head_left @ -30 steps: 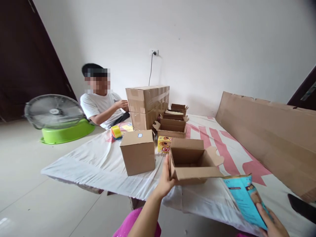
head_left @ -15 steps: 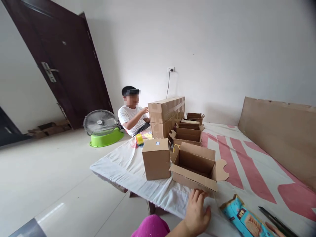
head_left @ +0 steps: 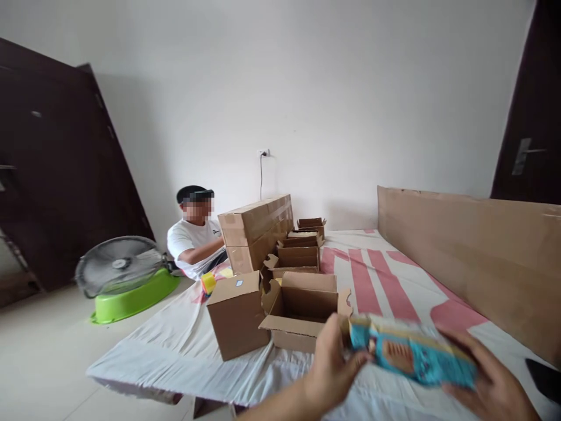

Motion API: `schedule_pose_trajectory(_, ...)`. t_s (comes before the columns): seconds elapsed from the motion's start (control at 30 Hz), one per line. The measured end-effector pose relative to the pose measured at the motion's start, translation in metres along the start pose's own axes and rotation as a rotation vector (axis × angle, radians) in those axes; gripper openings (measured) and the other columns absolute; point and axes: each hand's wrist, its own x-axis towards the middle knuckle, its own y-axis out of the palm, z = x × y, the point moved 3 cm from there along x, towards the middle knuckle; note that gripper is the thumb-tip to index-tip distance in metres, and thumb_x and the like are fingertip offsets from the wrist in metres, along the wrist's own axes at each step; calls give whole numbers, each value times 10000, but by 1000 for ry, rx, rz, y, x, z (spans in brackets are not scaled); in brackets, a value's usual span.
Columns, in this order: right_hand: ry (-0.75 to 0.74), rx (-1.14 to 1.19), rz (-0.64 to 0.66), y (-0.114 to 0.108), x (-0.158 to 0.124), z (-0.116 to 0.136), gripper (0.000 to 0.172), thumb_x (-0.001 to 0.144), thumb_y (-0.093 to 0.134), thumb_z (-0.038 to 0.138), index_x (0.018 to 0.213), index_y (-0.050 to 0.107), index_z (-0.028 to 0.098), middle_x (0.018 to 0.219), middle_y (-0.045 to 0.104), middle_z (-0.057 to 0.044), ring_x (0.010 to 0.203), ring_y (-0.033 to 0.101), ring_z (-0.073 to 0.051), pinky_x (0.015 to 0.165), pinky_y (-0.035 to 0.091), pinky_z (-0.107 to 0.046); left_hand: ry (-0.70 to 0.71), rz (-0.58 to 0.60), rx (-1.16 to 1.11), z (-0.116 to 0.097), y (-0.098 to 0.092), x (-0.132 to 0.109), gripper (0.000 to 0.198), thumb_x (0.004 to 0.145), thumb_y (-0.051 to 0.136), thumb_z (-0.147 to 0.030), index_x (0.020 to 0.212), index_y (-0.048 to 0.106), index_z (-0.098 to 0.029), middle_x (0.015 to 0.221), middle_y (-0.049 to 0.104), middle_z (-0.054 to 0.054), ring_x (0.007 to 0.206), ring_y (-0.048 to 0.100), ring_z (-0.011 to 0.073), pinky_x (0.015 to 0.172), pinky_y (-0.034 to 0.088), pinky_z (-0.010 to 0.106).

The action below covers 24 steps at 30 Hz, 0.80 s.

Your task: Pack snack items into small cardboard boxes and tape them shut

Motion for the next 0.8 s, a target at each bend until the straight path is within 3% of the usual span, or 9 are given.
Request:
schedule_pose_trajectory(0.07,-156,3,-90,2,41,56,656,519,766,509,1097,612,240,1150,640,-113,1082,582,-332,844,514,-369,9,-20,-14,-22,-9,53,400,809,633,-464,1079,537,-185,955,625,63,833,567,188,750,473,289)
schedule_pose_trajectory(0.13,-230,-32,-92,16,94,92,647,615,686,574,1139,575,210,1150,630,-110,1042,589,-292,839,493,-364,-57,-76,139,-25,-15,108,292,815,638,-372,1010,534,-181,936,630,45,847,567,179,769,456,278)
schedule_pose_trajectory(0.23,-173,-102,-12,45,166,106,590,650,631,582,1055,582,155,1012,656,-122,927,611,-259,811,483,-376,-235,-83,393,-8,-19,173,175,788,661,-273,881,542,-184,844,628,24,826,573,180,773,433,280)
schedule_pose_trajectory(0.33,-159,-120,20,68,194,100,530,593,701,524,954,597,150,940,662,-116,893,608,-260,820,472,-394,-285,-97,423,3,-23,192,124,770,650,-199,834,546,-182,807,630,39,846,591,208,782,432,301)
schedule_pose_trajectory(0.4,-179,-98,42,73,184,88,521,614,686,530,971,586,164,978,660,-103,914,604,-251,825,471,-379,-279,-123,418,5,-26,171,129,787,618,-195,895,548,-181,860,638,51,875,596,213,797,439,309)
schedule_pose_trajectory(0.5,-204,-43,104,61,142,54,486,707,600,571,994,583,179,984,668,-80,926,609,-240,805,484,-348,-103,-74,306,7,-26,99,310,815,584,-235,1111,504,-189,1027,631,68,926,590,198,821,461,311)
schedule_pose_trajectory(0.63,-17,177,254,36,87,-24,399,707,656,541,927,641,209,911,692,-48,903,636,-263,774,507,-354,241,226,409,30,-9,-17,418,852,525,-281,1260,476,-204,1175,581,149,1077,549,277,926,422,415)
schedule_pose_trajectory(0.7,97,276,262,34,67,-61,379,691,679,523,929,663,228,913,706,-41,921,649,-279,800,515,-375,412,514,500,52,5,-58,364,851,525,-270,1215,517,-282,1129,614,107,1070,557,279,925,411,430)
schedule_pose_trajectory(0.8,162,258,275,53,42,-99,371,674,693,504,932,676,237,931,717,-44,956,654,-298,836,519,-388,217,641,637,89,12,-78,410,744,642,-276,1143,551,-299,1196,586,95,1115,523,322,943,386,476)
